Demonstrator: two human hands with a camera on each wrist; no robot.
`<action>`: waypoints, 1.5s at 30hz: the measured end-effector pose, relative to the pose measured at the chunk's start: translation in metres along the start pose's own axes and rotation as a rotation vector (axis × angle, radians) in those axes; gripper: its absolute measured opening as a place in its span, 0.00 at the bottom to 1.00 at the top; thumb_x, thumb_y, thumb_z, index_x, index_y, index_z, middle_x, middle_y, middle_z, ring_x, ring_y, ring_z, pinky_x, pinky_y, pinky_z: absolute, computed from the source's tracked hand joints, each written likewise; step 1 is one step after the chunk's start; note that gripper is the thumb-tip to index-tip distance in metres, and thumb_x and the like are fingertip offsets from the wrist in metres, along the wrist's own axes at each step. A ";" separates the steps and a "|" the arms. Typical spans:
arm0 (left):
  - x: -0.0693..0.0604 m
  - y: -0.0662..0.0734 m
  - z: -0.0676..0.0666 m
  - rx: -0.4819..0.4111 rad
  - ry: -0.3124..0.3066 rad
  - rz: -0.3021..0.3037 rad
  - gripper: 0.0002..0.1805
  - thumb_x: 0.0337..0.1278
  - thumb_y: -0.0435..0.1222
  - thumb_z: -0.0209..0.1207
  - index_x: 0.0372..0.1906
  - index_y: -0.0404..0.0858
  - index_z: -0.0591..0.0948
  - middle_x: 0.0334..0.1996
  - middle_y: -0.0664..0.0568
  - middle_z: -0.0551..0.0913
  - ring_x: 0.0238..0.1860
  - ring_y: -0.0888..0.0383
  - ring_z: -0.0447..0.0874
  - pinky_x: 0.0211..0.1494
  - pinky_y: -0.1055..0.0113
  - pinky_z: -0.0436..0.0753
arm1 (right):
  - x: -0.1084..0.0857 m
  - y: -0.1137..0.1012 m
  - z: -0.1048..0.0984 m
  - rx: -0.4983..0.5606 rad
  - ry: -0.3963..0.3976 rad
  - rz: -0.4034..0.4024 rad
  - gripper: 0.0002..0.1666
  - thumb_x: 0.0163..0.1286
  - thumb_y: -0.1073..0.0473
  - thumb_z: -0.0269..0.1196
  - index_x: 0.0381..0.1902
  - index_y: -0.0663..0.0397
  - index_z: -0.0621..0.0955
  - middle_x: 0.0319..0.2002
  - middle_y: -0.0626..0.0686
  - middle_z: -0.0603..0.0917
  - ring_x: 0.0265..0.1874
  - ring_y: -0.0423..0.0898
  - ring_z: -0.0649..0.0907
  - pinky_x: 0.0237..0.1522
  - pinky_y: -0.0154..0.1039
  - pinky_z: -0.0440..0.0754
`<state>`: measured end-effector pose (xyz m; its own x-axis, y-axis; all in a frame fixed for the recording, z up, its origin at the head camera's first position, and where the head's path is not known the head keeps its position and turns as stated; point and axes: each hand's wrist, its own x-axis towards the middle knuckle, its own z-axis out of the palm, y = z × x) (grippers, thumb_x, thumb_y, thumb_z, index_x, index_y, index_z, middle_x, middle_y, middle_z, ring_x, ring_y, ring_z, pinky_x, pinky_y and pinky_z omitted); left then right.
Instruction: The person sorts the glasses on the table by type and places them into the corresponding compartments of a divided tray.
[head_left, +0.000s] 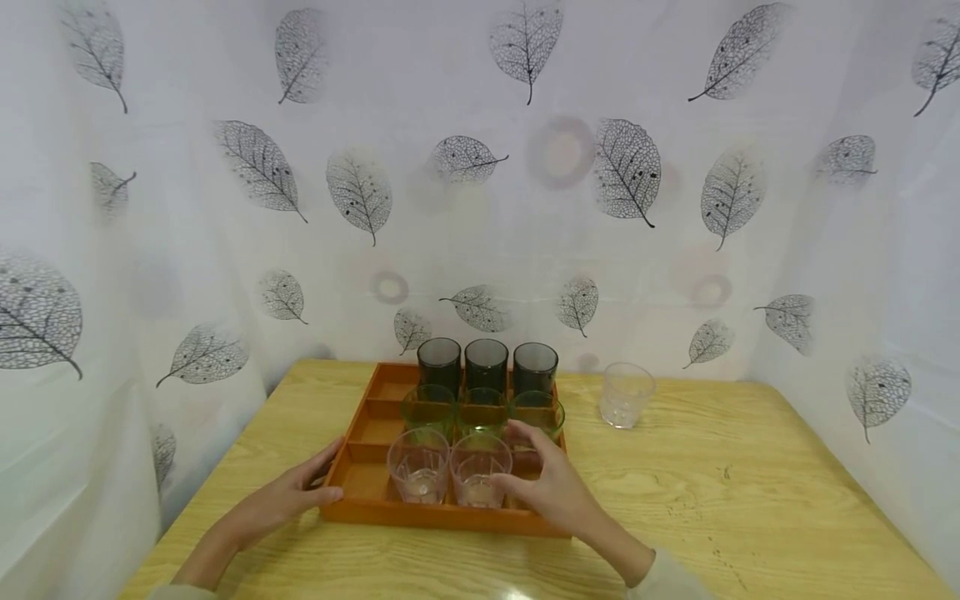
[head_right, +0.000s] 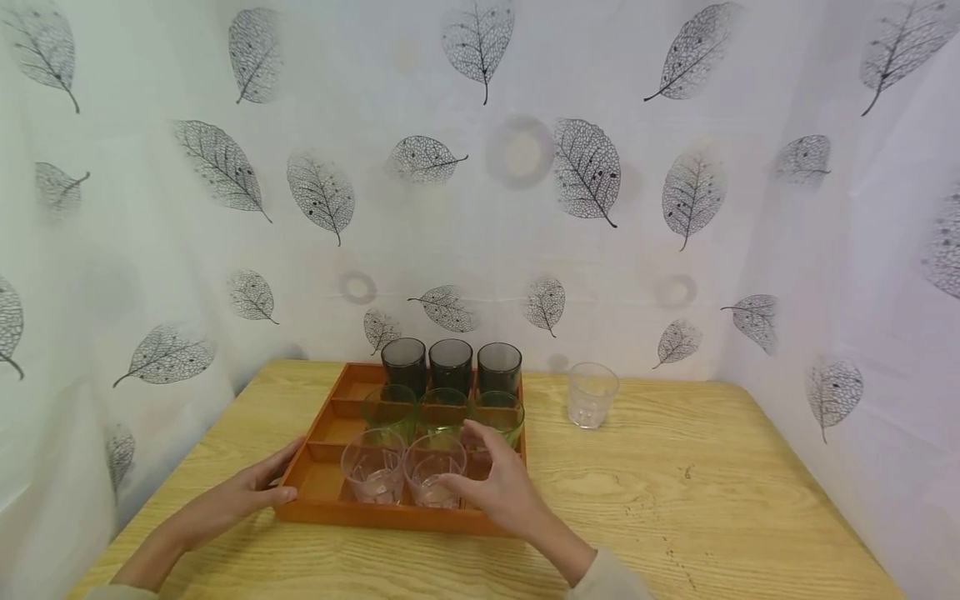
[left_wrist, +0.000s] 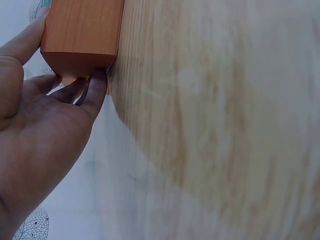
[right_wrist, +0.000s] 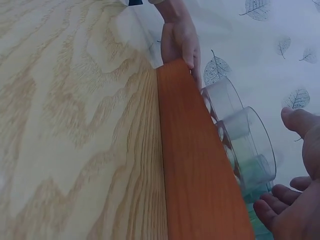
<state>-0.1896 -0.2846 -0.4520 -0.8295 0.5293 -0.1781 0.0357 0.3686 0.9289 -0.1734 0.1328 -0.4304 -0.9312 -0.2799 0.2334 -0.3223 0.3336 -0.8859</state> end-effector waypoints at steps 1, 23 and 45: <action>0.000 0.000 0.000 -0.004 0.000 0.002 0.44 0.82 0.40 0.50 0.83 0.35 0.36 0.82 0.34 0.33 0.78 0.26 0.38 0.69 0.66 0.69 | -0.001 0.001 -0.002 0.007 -0.002 0.008 0.47 0.64 0.52 0.76 0.75 0.60 0.69 0.65 0.59 0.78 0.63 0.57 0.78 0.66 0.61 0.73; -0.002 0.000 0.002 -0.055 -0.005 0.020 0.44 0.82 0.38 0.50 0.83 0.36 0.35 0.82 0.35 0.31 0.79 0.27 0.37 0.60 0.81 0.69 | -0.028 0.014 -0.050 0.037 0.054 -0.006 0.38 0.69 0.62 0.71 0.73 0.63 0.71 0.62 0.63 0.80 0.61 0.63 0.78 0.61 0.48 0.80; -0.002 0.001 0.002 -0.040 0.007 0.014 0.44 0.82 0.39 0.51 0.84 0.36 0.36 0.82 0.35 0.32 0.79 0.27 0.38 0.59 0.81 0.69 | -0.048 0.043 -0.103 -0.087 0.201 0.007 0.36 0.71 0.60 0.70 0.71 0.66 0.72 0.60 0.60 0.82 0.58 0.44 0.81 0.54 0.34 0.82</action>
<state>-0.1868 -0.2840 -0.4517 -0.8329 0.5289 -0.1628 0.0250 0.3298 0.9437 -0.1602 0.2527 -0.4384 -0.9460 -0.0948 0.3101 -0.3208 0.4141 -0.8519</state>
